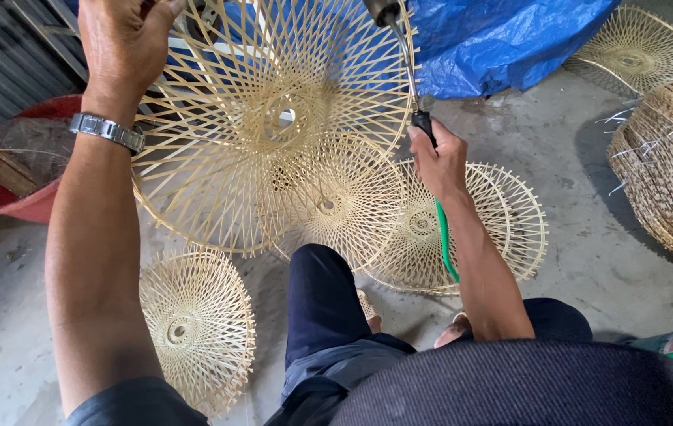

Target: The person uses a handheld blowtorch to apply heat to the surface of woven bamboo baskets. They rotate each basket to cover different areas and then set it down before picking up another basket to repeat the process.

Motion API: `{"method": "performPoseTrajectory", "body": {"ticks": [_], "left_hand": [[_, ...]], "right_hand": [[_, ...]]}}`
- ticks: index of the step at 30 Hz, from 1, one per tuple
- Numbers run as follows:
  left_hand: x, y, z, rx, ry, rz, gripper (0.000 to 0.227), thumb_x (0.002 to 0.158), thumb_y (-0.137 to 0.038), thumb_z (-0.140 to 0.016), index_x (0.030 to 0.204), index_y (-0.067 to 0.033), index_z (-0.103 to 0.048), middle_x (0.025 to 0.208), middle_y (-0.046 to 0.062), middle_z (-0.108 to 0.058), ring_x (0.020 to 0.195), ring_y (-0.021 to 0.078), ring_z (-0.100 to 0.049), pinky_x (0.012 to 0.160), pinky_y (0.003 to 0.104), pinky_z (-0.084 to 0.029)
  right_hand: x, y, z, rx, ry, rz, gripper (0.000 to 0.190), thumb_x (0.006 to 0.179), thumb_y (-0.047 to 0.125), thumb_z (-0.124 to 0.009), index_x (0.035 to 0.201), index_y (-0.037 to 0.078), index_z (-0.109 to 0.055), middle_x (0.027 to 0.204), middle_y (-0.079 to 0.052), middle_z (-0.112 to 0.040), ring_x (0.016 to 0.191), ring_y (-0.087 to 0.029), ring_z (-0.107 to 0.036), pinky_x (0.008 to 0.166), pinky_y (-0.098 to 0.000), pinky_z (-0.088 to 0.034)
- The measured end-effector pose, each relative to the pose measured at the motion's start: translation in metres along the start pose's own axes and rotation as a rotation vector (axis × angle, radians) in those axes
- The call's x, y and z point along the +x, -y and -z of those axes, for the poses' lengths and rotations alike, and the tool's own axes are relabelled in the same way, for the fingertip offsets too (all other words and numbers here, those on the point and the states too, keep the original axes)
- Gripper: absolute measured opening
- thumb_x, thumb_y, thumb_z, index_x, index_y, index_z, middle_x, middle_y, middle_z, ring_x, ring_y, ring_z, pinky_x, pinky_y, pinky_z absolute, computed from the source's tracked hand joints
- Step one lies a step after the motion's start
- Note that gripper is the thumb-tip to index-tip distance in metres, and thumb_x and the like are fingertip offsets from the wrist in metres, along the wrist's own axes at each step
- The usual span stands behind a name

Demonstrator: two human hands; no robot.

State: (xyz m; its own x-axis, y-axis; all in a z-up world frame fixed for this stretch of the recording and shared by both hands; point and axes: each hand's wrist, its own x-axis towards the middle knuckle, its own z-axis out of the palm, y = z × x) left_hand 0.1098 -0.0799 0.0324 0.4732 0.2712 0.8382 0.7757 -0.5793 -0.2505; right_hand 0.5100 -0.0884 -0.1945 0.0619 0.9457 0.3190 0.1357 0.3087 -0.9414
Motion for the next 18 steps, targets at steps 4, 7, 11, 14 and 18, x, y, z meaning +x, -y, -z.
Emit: {"method": "performPoseTrajectory", "body": {"ticks": [4,7,11,14,18], "left_hand": [[0.0,0.004,-0.003,0.015,-0.014,0.005,0.012,0.097,-0.002,-0.077,0.091,0.003,-0.068,0.077,0.013,-0.062,0.065,0.0273,-0.062,0.056,0.035,-0.046],[-0.003,0.01,-0.005,0.042,-0.003,0.085,0.028,0.101,-0.006,-0.083,0.082,0.0027,-0.064,0.068,0.014,-0.057,0.058,0.0285,-0.058,0.051,0.036,-0.042],[-0.006,0.015,-0.008,0.02,0.02,0.134,0.025,0.099,-0.009,-0.079,0.083,0.0019,-0.062,0.071,0.014,-0.055,0.062,0.0285,-0.055,0.056,0.037,-0.04],[-0.004,0.019,-0.01,0.0,-0.038,0.03,0.021,0.097,-0.003,-0.078,0.084,0.0031,-0.063,0.071,0.013,-0.058,0.06,0.0267,-0.056,0.053,0.035,-0.041],[-0.01,0.023,-0.014,-0.012,0.008,0.123,0.021,0.102,-0.009,-0.075,0.086,0.0013,-0.066,0.071,0.009,-0.057,0.06,0.0219,-0.054,0.054,0.034,-0.039]], "right_hand": [[-0.01,0.01,-0.005,-0.162,0.077,0.195,0.019,0.101,0.019,-0.068,0.111,0.005,-0.074,0.069,0.002,-0.064,0.056,-0.005,-0.055,0.046,-0.0259,-0.043],[-0.018,0.009,-0.013,-0.23,-0.022,0.202,0.018,0.105,0.02,-0.069,0.107,0.001,-0.071,0.066,-0.002,-0.061,0.057,-0.008,-0.053,0.049,-0.0281,-0.04],[-0.024,0.007,-0.013,-0.227,0.096,0.146,0.022,0.1,0.02,-0.067,0.114,0.004,-0.072,0.065,-0.003,-0.064,0.052,-0.008,-0.055,0.044,-0.0292,-0.04],[-0.014,0.012,-0.011,-0.273,-0.006,0.217,0.022,0.101,0.02,-0.066,0.111,0.002,-0.072,0.066,-0.006,-0.065,0.054,-0.009,-0.057,0.046,-0.0305,-0.043],[0.002,0.018,0.002,-0.253,-0.14,0.306,0.02,0.104,0.019,-0.065,0.11,0.001,-0.071,0.073,-0.006,-0.068,0.058,-0.01,-0.061,0.05,-0.0316,-0.046]]}}
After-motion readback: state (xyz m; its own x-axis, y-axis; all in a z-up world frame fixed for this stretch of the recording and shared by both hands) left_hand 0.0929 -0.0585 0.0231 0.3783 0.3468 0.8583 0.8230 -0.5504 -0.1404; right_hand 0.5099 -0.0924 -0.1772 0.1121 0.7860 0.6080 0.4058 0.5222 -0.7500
